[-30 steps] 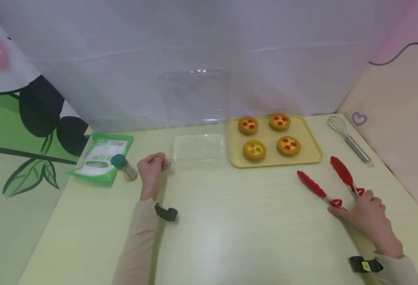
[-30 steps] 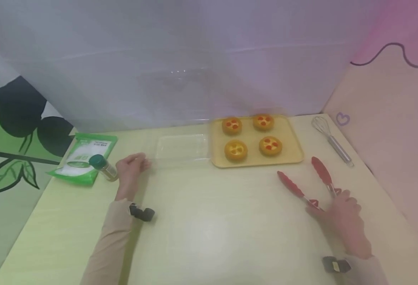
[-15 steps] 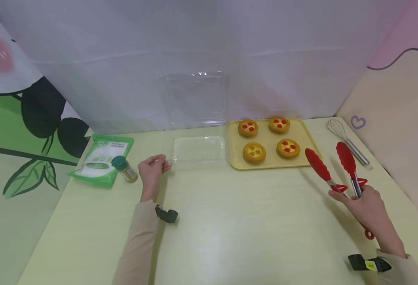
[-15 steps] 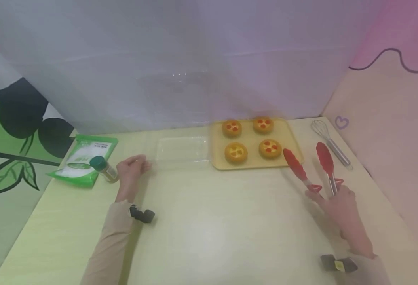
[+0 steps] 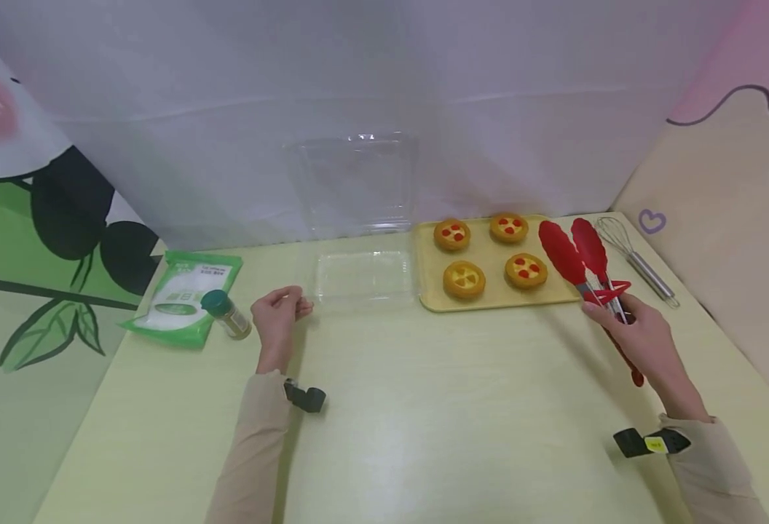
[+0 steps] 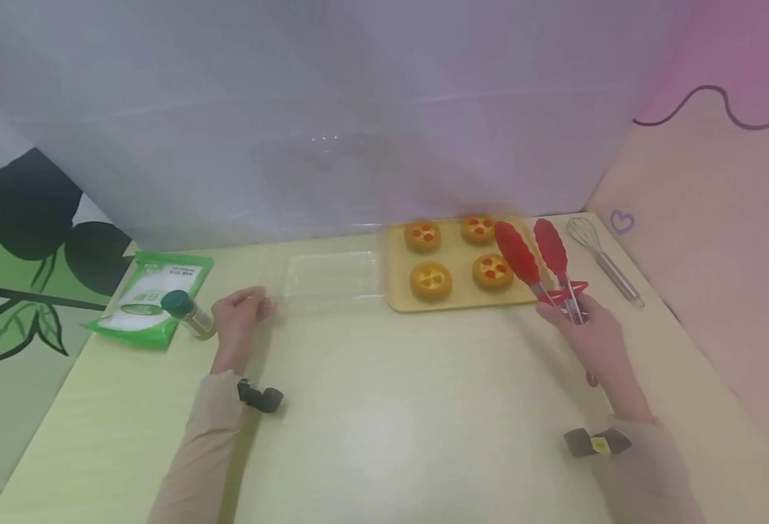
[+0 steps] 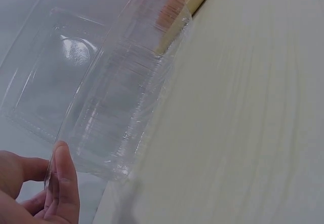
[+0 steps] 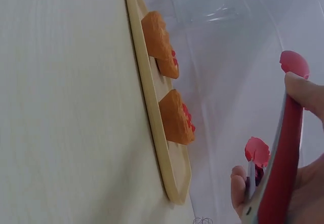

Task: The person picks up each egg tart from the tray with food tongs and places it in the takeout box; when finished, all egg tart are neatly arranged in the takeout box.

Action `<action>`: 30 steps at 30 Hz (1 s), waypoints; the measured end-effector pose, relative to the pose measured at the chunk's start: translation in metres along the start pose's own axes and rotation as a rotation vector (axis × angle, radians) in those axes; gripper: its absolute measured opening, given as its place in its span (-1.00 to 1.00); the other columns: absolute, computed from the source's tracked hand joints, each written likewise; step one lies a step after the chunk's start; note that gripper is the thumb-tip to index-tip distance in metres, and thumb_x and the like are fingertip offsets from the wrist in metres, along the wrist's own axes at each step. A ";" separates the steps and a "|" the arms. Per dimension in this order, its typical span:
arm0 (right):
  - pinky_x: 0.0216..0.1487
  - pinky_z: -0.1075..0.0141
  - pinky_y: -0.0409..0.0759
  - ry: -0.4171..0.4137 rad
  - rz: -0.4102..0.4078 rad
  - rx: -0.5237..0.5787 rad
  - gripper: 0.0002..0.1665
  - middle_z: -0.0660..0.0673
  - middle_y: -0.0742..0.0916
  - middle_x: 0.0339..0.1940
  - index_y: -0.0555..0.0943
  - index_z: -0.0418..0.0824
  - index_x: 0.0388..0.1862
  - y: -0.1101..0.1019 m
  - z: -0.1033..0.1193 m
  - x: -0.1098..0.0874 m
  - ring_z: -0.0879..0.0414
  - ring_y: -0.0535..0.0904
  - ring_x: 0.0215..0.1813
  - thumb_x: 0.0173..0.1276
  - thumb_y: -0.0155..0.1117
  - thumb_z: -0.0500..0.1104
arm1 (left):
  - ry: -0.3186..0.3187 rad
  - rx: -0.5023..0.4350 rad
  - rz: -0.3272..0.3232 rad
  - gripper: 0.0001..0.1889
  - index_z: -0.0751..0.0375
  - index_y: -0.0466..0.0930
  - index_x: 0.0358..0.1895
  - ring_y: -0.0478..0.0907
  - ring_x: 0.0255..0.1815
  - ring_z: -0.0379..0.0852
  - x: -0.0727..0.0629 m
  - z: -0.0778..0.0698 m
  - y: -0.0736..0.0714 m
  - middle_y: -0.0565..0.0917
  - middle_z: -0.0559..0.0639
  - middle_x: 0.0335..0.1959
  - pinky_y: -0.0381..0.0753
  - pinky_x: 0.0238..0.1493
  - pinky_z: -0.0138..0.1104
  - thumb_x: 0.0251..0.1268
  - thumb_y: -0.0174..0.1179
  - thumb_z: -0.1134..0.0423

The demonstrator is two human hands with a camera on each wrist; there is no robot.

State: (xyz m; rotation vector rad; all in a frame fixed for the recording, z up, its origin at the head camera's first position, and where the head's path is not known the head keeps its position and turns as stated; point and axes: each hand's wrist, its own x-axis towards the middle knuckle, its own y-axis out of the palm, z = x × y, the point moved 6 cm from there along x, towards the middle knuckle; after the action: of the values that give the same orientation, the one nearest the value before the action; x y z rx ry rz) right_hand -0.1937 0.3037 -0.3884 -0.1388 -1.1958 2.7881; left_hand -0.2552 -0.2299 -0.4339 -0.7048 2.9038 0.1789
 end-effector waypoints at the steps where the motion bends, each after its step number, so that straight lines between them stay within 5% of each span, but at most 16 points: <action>1: -0.57 0.35 0.36 -0.005 0.001 -0.013 -0.17 -0.35 0.52 -0.16 0.37 -0.42 0.20 0.000 0.003 0.003 -0.07 0.37 -0.22 0.39 0.09 0.30 | -0.002 0.000 -0.002 -0.67 0.58 0.51 0.07 0.63 -0.60 -0.31 0.000 0.000 -0.001 0.66 -0.09 -0.60 0.75 -0.32 -0.46 0.37 0.15 0.37; 6: -0.64 0.31 0.22 -0.019 -0.037 -0.065 -0.29 -0.17 0.42 -0.48 0.38 -0.34 -0.21 0.001 0.010 0.014 0.03 0.30 -0.44 0.30 0.21 0.33 | -0.023 0.007 0.000 -0.68 0.60 0.51 0.07 0.64 -0.60 -0.28 -0.005 -0.008 -0.001 0.67 -0.06 -0.59 0.76 -0.30 -0.43 0.37 0.14 0.40; 15: -0.65 0.31 0.18 -0.088 -0.068 -0.142 -0.30 -0.08 0.38 -0.59 0.30 -0.27 -0.41 0.009 0.012 0.026 0.07 0.27 -0.53 0.20 0.35 0.30 | -0.014 0.024 0.008 -0.69 0.63 0.49 0.06 0.65 -0.59 -0.26 -0.015 -0.022 0.002 0.63 -0.16 -0.66 0.77 -0.24 -0.38 0.36 0.12 0.44; 20: -0.65 0.32 0.25 -0.101 -0.055 -0.212 -0.28 -0.16 0.48 -0.54 0.43 -0.37 -0.28 0.014 0.012 0.028 0.01 0.37 -0.50 0.18 0.38 0.28 | -0.018 0.023 0.003 -0.69 0.61 0.51 0.07 0.65 -0.58 -0.25 -0.011 -0.018 0.000 0.66 -0.09 -0.61 0.77 -0.25 -0.38 0.37 0.13 0.42; 25: -0.72 0.33 0.20 -0.074 -0.004 -0.273 -0.09 -0.09 0.38 -0.61 0.45 -0.49 0.12 0.018 0.009 0.030 0.07 0.29 -0.60 0.19 0.36 0.28 | 0.004 0.031 -0.019 -0.70 0.57 0.53 0.05 0.64 -0.60 -0.30 -0.003 -0.007 -0.001 0.68 -0.03 -0.55 0.75 -0.33 -0.45 0.37 0.13 0.39; 30: -0.73 0.33 0.16 -0.081 -0.005 -0.303 -0.14 -0.06 0.32 -0.62 0.46 -0.48 0.09 0.022 0.003 0.031 0.08 0.26 -0.62 0.19 0.38 0.25 | 0.025 0.032 -0.033 -0.72 0.56 0.54 0.03 0.62 -0.62 -0.32 -0.002 -0.003 0.001 0.68 -0.03 -0.55 0.74 -0.37 -0.49 0.37 0.12 0.39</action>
State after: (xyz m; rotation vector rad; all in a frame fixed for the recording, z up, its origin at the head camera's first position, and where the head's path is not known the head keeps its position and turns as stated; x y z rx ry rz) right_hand -0.2264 0.2905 -0.4036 -0.0454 -1.6293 2.6123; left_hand -0.2546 -0.2287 -0.4311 -0.7547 2.9093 0.1212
